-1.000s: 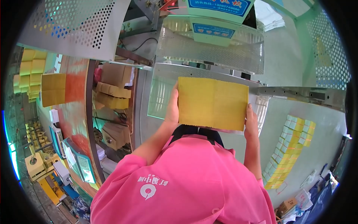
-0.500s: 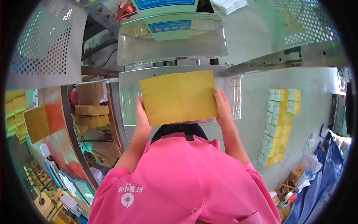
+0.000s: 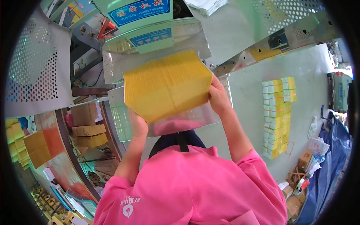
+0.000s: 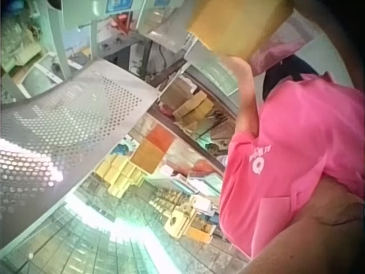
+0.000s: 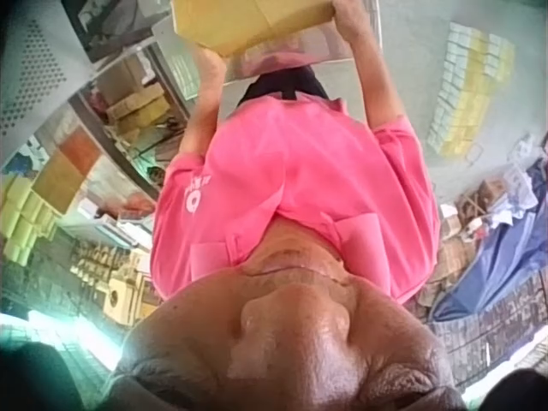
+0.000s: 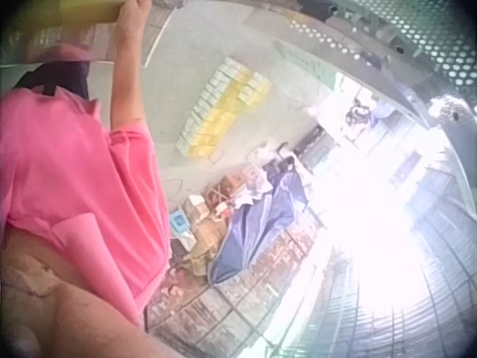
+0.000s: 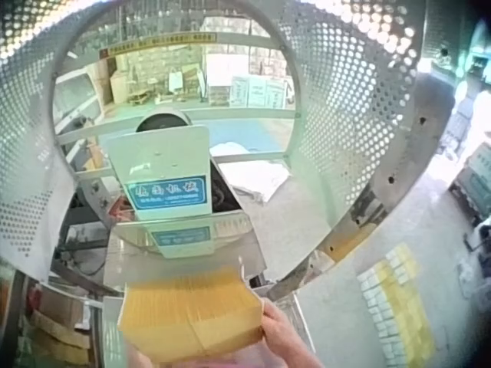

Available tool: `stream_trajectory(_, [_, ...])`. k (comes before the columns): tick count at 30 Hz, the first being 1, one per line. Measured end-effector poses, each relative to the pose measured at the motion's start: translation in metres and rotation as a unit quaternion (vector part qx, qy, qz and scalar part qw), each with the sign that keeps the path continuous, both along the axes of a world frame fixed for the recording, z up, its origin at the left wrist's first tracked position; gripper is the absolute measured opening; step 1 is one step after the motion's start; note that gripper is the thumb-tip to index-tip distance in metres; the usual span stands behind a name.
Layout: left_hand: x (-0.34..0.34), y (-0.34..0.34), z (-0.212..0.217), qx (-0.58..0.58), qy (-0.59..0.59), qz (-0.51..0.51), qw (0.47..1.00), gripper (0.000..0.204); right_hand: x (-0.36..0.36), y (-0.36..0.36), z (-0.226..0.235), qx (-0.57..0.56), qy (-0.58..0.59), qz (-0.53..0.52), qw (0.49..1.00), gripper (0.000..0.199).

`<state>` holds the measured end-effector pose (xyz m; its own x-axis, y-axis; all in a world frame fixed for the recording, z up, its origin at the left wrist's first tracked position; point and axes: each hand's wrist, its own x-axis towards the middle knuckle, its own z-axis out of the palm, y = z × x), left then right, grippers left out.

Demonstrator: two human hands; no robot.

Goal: Bundling paper stacks with an automated machine and weighing the resulting bundles on a digital scale.

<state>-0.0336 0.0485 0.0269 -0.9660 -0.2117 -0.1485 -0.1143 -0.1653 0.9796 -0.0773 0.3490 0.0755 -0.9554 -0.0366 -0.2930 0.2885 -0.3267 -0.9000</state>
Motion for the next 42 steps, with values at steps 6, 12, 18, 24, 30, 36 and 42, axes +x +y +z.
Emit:
stream_trajectory(6, [-0.002,0.024,-0.006,-0.055,-0.004,-0.073,0.996,0.048,0.003,0.007,-0.039,0.015,0.017,-0.105,0.994,0.031])
stream_trajectory(12, [0.004,0.049,-0.038,-0.225,-0.005,-0.103,0.969,0.053,0.002,0.019,-0.059,0.009,-0.012,-0.235,0.972,0.021])
stream_trajectory(18, [-0.017,0.094,-0.026,0.184,-0.021,0.009,0.983,0.048,0.016,0.036,-0.02,0.134,-0.015,-0.336,0.932,0.015])
stream_trajectory(24, [-0.011,0.07,-0.021,-0.327,0.09,-0.081,0.937,0.049,0.014,0.014,0.096,0.519,0.388,-0.028,0.761,0.042])
stream_trajectory(30, [-0.027,0.101,0.005,0.173,0.014,0.013,0.985,0.049,-0.056,-0.017,0.073,0.666,0.331,0.188,0.642,0.066])
stream_trajectory(36, [-0.007,0.076,-0.046,-0.045,-0.09,-0.024,0.995,0.049,-0.048,-0.032,0.088,0.625,0.407,0.152,0.648,0.063])
stream_trajectory(42, [-0.018,0.086,-0.021,0.098,-0.024,-0.023,0.995,0.049,-0.021,0.003,0.082,0.492,0.471,0.067,0.729,0.041])
